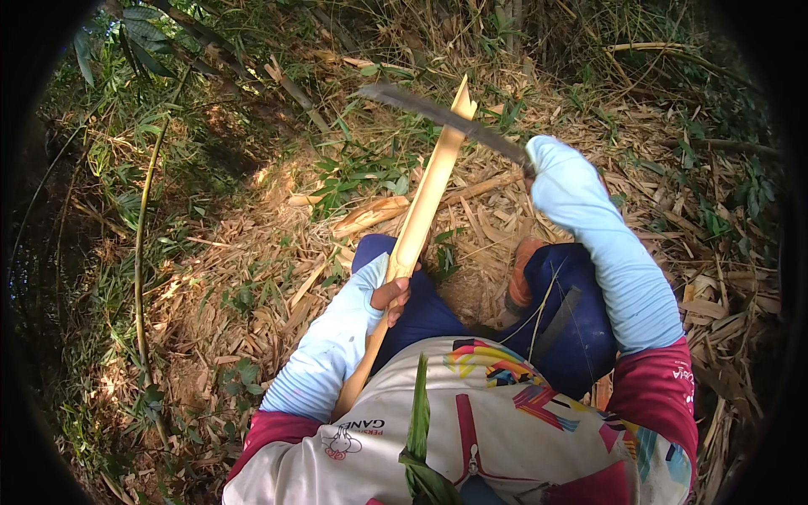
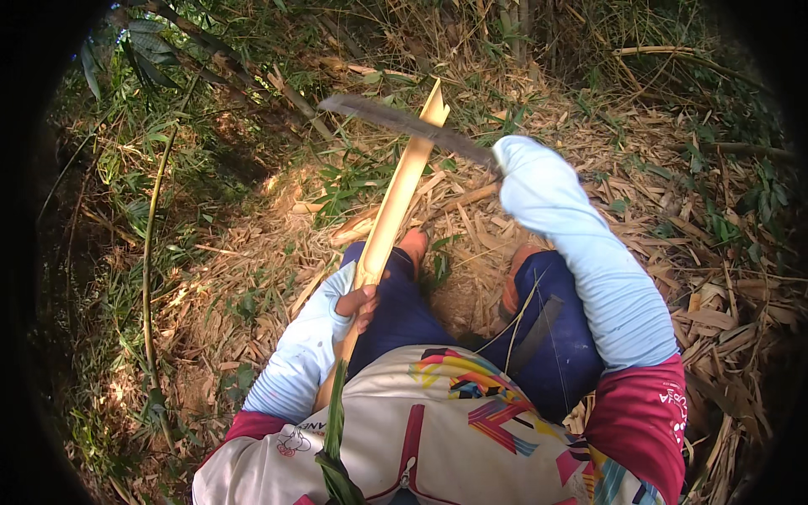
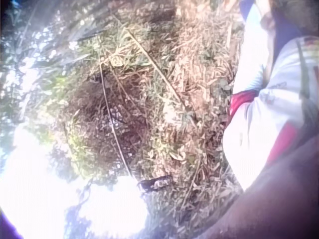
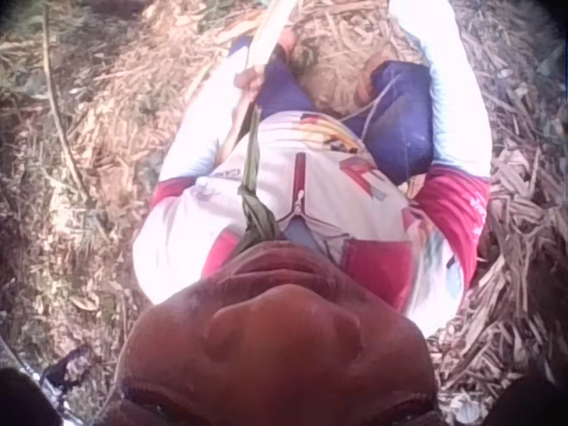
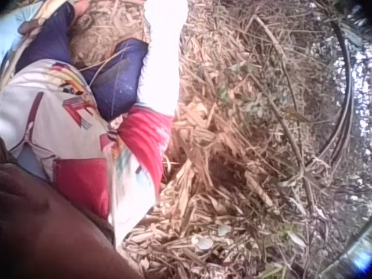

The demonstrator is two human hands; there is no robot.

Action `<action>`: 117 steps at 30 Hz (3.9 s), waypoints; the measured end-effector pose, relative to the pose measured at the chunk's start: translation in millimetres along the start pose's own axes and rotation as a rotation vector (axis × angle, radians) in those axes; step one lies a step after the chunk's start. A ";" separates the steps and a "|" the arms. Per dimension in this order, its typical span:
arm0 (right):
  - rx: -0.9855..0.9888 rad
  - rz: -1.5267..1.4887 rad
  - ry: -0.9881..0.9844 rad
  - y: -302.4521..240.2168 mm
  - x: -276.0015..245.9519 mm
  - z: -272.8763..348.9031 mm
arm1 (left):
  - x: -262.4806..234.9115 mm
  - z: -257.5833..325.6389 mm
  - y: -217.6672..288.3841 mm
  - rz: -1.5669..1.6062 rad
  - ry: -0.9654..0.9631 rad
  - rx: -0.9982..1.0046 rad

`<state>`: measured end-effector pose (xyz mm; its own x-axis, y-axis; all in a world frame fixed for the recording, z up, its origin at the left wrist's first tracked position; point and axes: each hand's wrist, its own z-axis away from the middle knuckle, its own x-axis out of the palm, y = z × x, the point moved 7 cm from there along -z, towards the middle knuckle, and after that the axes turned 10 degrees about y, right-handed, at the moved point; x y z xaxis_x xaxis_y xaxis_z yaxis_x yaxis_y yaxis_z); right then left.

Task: The person sits on the ground in a bamboo grove and uses a machete to split a long bamboo stalk into thin strips. They repeatedly strike the bamboo to separate the layers and peel away the outer skin. Another person is visible in the background working on a separate bamboo stalk.

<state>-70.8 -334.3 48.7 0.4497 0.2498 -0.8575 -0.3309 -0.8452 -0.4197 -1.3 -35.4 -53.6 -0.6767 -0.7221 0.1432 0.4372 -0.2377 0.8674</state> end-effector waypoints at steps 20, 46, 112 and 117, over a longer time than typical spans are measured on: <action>-0.046 0.275 -0.601 -40.5 56.8 -9.3 | 11.6 1.3 10.9 -0.020 -0.016 0.002; -0.260 0.206 -0.544 -74.0 42.5 15.0 | -3.4 5.5 6.5 0.112 -0.059 -0.041; -0.173 0.361 -0.945 1.7 37.4 85.1 | -206.1 53.5 19.9 -0.204 0.702 0.446; -0.391 0.188 -0.986 23.6 97.0 116.7 | -193.2 60.0 32.2 -0.183 0.785 0.420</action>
<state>-131.9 -274.8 -79.1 -0.5055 0.2236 -0.8334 0.0416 -0.9584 -0.2823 107.9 135.4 -24.8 -0.0493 -0.9679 -0.2466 0.0065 -0.2472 0.9689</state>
